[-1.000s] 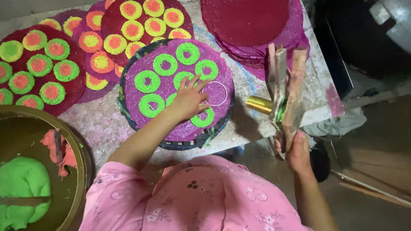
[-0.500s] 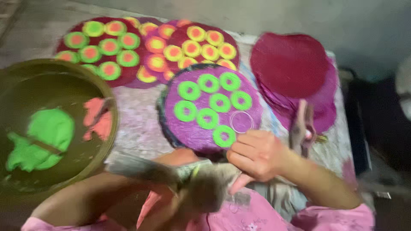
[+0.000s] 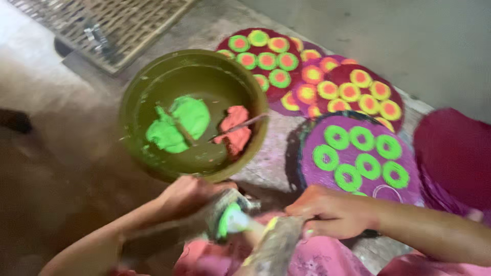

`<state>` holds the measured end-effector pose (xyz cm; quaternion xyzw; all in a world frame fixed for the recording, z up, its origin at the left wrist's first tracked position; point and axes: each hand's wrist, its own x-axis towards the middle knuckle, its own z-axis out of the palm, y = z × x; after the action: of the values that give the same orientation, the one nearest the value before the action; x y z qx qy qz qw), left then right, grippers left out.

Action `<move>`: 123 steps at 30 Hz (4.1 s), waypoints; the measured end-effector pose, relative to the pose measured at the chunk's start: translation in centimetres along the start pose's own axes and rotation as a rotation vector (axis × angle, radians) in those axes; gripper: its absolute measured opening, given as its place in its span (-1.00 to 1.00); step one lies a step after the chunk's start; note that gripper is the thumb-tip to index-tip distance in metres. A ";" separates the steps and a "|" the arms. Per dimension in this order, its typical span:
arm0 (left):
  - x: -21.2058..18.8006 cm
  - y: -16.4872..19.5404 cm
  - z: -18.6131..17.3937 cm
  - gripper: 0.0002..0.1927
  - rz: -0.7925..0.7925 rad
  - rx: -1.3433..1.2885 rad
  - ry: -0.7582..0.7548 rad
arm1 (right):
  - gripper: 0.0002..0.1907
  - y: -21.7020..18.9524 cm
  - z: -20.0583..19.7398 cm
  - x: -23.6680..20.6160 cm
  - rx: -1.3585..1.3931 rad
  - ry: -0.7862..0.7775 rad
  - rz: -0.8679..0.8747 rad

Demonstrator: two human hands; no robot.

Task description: The person sits at a work table and uses a hand-held wooden extrusion tool to press green and orange paste into ring shapes onto decorated round plates. They refill the tool with paste from a large basin, press rings out one at a time, and place the finished rings onto the plates.

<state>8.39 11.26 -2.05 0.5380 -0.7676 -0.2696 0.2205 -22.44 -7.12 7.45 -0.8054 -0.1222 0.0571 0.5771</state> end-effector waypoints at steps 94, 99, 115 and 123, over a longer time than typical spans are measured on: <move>-1.6 -16.4 -8.6 -0.23 -0.192 0.333 0.824 | -0.88 2.1 -3.6 31.4 -1.775 0.001 0.243; -1.4 -17.4 -8.3 -0.18 -0.259 0.506 0.761 | -0.87 -0.8 -5.0 31.0 -1.612 -0.096 0.310; -0.1 -15.6 -12.1 -0.20 -0.263 0.453 0.864 | -0.53 -3.2 -7.2 32.7 -1.489 -0.057 0.363; -0.2 -16.7 -11.4 -0.32 -0.347 -0.377 1.200 | -0.38 5.3 -8.6 27.1 -0.881 0.618 0.208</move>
<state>27.44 4.86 -4.32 0.6635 -0.3528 -0.0841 0.6544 6.37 -9.50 6.65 -0.9580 0.1207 -0.1820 0.1856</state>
